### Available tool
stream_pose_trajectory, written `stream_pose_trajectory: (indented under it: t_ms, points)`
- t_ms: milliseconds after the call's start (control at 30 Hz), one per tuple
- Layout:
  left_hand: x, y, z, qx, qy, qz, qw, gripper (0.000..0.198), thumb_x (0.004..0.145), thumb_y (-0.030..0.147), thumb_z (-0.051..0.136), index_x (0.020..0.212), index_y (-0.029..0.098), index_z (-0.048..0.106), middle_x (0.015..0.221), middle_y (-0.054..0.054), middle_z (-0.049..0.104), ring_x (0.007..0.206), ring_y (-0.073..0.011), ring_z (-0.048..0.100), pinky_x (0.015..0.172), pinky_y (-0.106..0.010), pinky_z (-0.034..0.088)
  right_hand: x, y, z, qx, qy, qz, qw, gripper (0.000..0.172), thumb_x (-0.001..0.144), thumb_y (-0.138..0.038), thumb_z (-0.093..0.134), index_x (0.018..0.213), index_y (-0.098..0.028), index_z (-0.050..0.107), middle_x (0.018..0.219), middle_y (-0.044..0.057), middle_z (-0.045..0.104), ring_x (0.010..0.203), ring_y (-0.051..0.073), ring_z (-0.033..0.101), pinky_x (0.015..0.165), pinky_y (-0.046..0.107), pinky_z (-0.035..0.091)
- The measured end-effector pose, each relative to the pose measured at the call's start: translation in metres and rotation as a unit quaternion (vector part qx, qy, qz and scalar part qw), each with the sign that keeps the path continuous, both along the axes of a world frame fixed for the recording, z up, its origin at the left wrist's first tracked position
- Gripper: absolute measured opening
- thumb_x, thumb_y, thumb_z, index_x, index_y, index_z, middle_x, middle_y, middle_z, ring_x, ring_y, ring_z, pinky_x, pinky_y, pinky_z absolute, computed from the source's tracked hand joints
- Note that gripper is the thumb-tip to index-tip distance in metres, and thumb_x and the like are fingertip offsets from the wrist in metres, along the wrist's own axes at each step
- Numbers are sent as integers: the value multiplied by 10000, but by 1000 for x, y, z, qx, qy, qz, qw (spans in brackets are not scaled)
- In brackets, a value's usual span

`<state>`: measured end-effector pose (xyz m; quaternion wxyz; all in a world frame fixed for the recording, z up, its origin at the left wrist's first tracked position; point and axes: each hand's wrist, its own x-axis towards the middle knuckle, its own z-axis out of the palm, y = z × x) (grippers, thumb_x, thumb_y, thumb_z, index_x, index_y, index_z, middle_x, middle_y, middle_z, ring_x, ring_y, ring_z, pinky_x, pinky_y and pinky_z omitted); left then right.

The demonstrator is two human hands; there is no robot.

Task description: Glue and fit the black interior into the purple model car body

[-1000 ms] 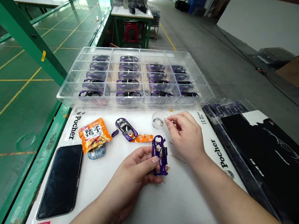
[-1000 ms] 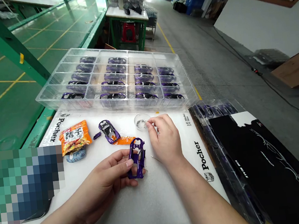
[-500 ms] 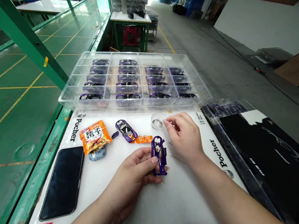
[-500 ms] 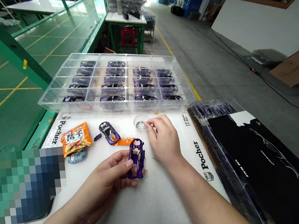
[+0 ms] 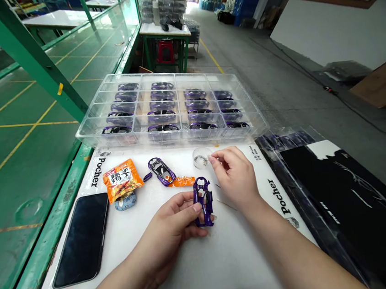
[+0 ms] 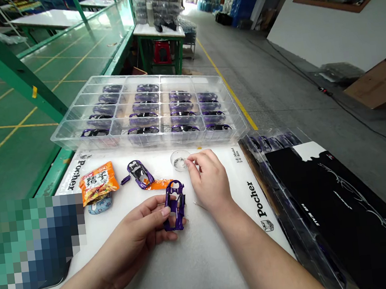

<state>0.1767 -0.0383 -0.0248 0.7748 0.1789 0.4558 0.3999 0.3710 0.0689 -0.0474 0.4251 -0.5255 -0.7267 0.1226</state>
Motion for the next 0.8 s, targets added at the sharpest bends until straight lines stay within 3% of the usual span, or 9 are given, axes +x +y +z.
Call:
stream_pose_trajectory:
  t_ms: [533,800]
  points:
    - [1,0,1,-5,2,6,1000,361,937,297,889,1255,152,798,1030,-114,794,952,-209,779,750,-257,657,1,0,4,-10,26,-19,999,121,1056,-292,722,981,-229,794,953,40,751,791,216,683,747,361,560]
    - [1,0,2,-6,6,4,1000,409,920,320,902,1269,148,778,1053,-128,797,1006,-250,797,751,-269,646,1,2,1,-35,14,-4,999,125,1042,-300,720,964,-232,790,946,40,745,789,216,675,759,363,559]
